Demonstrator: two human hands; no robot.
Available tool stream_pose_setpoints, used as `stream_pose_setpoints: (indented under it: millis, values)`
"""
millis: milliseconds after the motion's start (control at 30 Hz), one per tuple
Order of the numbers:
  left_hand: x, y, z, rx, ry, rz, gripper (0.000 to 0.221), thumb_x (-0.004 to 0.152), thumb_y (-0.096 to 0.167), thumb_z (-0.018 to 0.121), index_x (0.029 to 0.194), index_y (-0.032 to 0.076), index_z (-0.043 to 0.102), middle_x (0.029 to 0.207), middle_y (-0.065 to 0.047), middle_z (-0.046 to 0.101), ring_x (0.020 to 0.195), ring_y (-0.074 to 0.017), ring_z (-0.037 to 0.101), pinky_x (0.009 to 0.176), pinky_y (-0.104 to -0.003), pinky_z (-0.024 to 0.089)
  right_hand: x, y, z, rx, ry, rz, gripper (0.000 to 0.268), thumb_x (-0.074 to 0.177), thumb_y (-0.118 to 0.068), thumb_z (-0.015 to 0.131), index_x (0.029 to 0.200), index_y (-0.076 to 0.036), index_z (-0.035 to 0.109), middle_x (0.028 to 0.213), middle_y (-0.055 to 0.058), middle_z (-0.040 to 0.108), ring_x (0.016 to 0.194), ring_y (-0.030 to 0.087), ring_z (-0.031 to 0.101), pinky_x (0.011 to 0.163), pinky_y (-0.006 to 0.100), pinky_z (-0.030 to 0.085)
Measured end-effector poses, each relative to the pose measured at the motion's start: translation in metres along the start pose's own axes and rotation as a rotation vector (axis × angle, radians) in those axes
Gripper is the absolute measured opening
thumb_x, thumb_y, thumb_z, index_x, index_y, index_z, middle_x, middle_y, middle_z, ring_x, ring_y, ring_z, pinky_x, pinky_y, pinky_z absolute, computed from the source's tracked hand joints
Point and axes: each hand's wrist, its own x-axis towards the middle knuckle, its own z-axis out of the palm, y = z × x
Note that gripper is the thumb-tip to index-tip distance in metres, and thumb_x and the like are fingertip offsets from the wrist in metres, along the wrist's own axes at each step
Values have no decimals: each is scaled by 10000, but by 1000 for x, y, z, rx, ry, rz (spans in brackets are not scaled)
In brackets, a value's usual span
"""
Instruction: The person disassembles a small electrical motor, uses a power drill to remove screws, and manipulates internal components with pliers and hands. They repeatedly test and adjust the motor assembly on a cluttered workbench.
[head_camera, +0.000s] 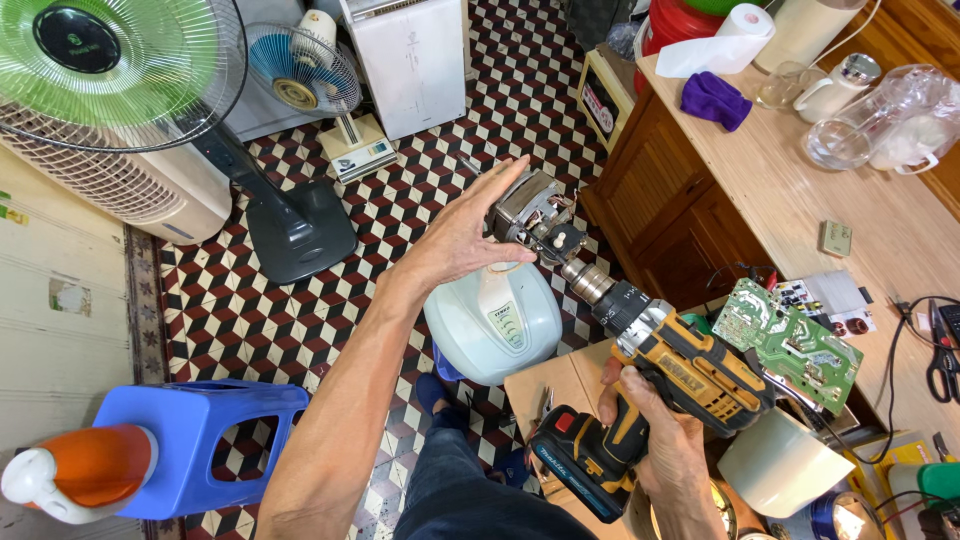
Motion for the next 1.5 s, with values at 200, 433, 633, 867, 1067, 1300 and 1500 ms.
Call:
stream_pose_setpoints:
  millis: [200, 433, 633, 867, 1067, 1300, 1500]
  values:
    - [-17, 18, -2, 232, 149, 89, 905, 675, 241, 939, 1444, 207, 462, 1571, -114, 377, 1415, -309, 427, 1098, -427, 471, 0, -4, 5, -5, -1, -7, 267, 892, -69, 679, 1153, -11, 663, 898, 161, 694, 632, 205, 632, 507, 315, 539]
    - [-32, 28, -6, 334, 202, 217, 323, 845, 147, 799, 1146, 134, 684, 1278, -25, 630, 1164, -211, 636, 960, -359, 576, -2, -9, 9, 20, 30, 41, 289, 878, -82, 684, 1159, -25, 651, 883, 143, 678, 634, 195, 629, 475, 299, 528]
    - [-26, 26, -13, 469, 198, 365, 248, 854, 143, 796, 1074, 121, 684, 1246, -31, 626, 1130, -244, 629, 912, -379, 567, -1, -6, 3, 31, 11, 35, 288, 873, -88, 694, 1149, -15, 656, 895, 154, 684, 638, 204, 636, 478, 295, 534]
    - [-22, 27, -18, 505, 165, 406, 171, 868, 150, 783, 1028, 134, 724, 1206, -21, 658, 1129, -228, 637, 874, -364, 574, 1, -2, -1, 10, 31, 23, 304, 842, -92, 706, 1133, -17, 663, 852, 164, 697, 620, 212, 651, 434, 307, 544]
    - [-22, 31, -20, 513, 163, 425, 178, 851, 144, 800, 1014, 121, 732, 1190, -21, 667, 1110, -214, 653, 840, -349, 580, 0, -4, 1, 16, 26, 17, 302, 839, -104, 721, 1128, -39, 663, 863, 162, 702, 611, 213, 654, 441, 302, 539]
    - [-20, 37, -21, 558, 148, 498, 171, 821, 150, 818, 970, 114, 741, 1107, -5, 665, 1073, -200, 653, 869, -359, 559, 0, -8, 2, 20, 7, 17, 319, 843, -103, 722, 1144, -12, 669, 897, 184, 714, 618, 221, 642, 487, 320, 543]
    - [-12, 35, -24, 588, 76, 547, 180, 831, 151, 821, 989, 95, 753, 1077, -11, 663, 1023, -203, 640, 869, -351, 550, -7, -15, 1, -25, 22, 33, 362, 835, -121, 691, 1177, -6, 668, 1030, 239, 746, 617, 227, 624, 506, 331, 530]
